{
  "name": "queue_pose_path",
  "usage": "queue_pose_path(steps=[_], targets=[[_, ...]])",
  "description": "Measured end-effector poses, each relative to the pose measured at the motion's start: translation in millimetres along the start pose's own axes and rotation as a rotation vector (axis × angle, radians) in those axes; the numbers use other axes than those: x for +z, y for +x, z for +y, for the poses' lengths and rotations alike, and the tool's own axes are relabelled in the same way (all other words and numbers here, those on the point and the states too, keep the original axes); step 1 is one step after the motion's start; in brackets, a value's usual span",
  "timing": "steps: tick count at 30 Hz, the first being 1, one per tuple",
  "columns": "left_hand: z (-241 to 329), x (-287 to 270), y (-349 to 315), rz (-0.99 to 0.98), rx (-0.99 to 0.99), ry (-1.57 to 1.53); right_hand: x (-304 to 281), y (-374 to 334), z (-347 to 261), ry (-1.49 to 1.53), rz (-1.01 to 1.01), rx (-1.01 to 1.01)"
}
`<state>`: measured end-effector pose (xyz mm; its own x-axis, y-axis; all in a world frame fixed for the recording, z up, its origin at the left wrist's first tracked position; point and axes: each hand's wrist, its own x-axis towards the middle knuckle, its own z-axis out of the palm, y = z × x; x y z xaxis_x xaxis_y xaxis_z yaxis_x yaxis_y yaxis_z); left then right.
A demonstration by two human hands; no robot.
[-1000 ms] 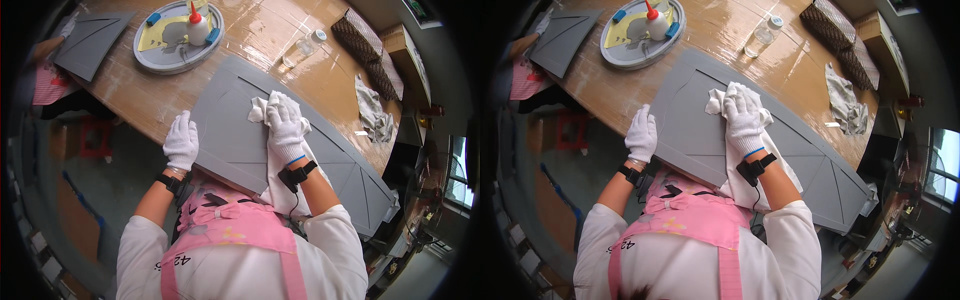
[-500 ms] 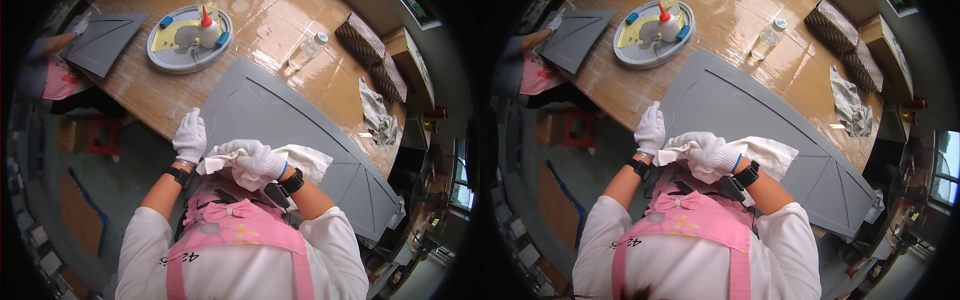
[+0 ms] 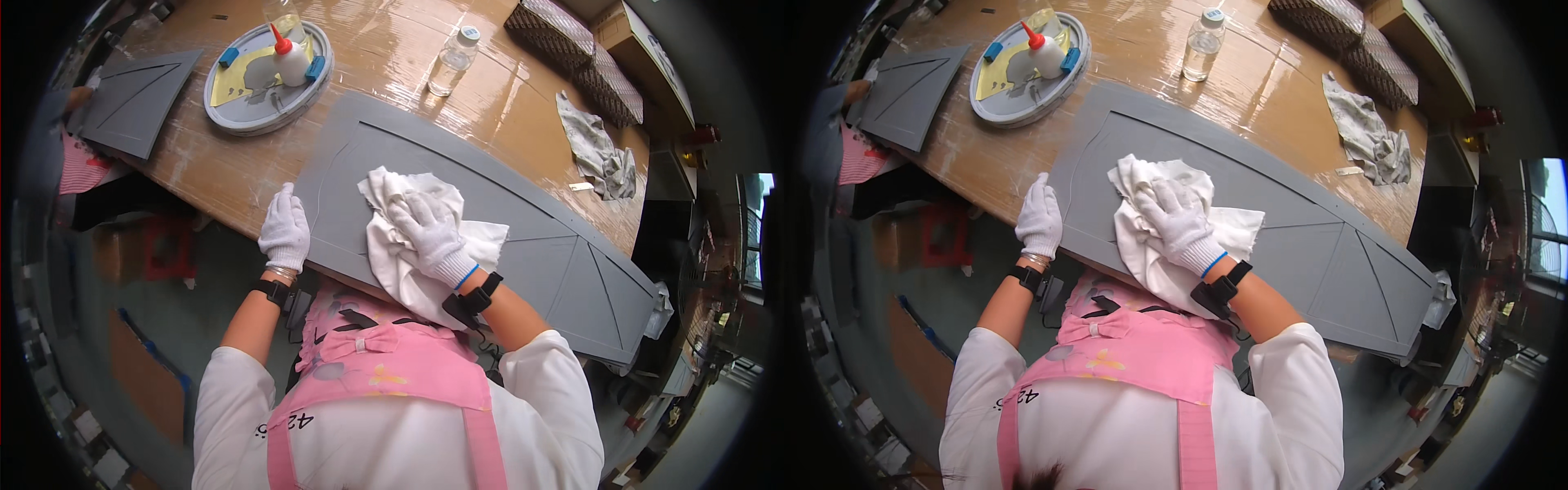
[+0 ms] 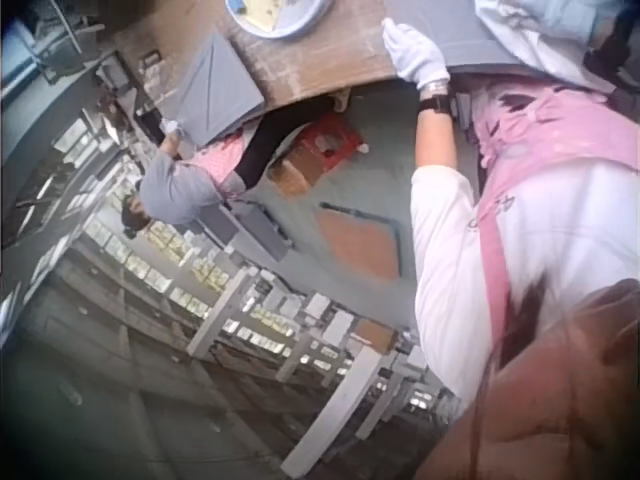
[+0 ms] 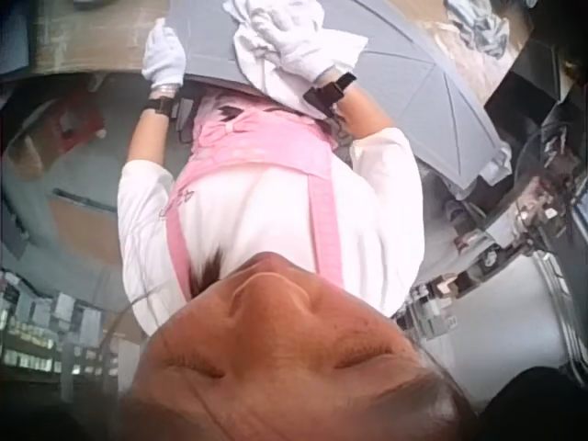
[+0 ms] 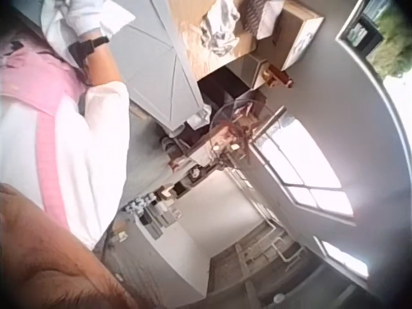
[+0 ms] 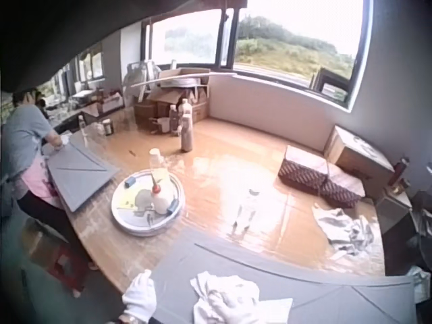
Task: Wiping and finishing a furniture panel with a cloth and a sanding block.
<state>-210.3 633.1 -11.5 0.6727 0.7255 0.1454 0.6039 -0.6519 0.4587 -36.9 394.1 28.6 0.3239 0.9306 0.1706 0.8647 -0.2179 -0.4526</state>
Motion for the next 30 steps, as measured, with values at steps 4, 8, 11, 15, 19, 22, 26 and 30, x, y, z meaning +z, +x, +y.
queue_pose_path(steps=[4,8,11,15,19,22,26,30], targets=[[-4.7,0.8,-0.3,-0.032,-0.03,0.007,43.5,80.9,-22.2,0.15,0.022,-0.136],[-0.1,0.5,0.9,-0.044,-0.038,0.012,32.9,70.1,1.3,0.053,0.211,-0.031],[-8.0,3.1,-0.6,-0.021,-0.017,-0.008,-13.3,-4.4,61.2,-0.071,0.327,0.154],[-8.1,1.7,-3.3,-0.004,-0.035,-0.008,-82.6,-125.9,137.0,-0.424,0.367,0.478],[-8.7,3.8,2.3,-0.002,0.003,0.036,-71.8,-143.1,133.6,-0.432,0.365,0.686],[-14.7,5.2,2.0,-0.025,-0.044,-0.006,-43.2,-81.3,67.6,-0.105,0.347,0.371],[-15.5,4.2,6.9,-0.058,-0.029,0.068,-4.7,-75.5,-13.7,0.102,0.286,-0.069],[-28.7,6.7,5.5,-0.029,0.006,0.071,-35.7,-167.3,28.8,0.127,0.335,0.006]])
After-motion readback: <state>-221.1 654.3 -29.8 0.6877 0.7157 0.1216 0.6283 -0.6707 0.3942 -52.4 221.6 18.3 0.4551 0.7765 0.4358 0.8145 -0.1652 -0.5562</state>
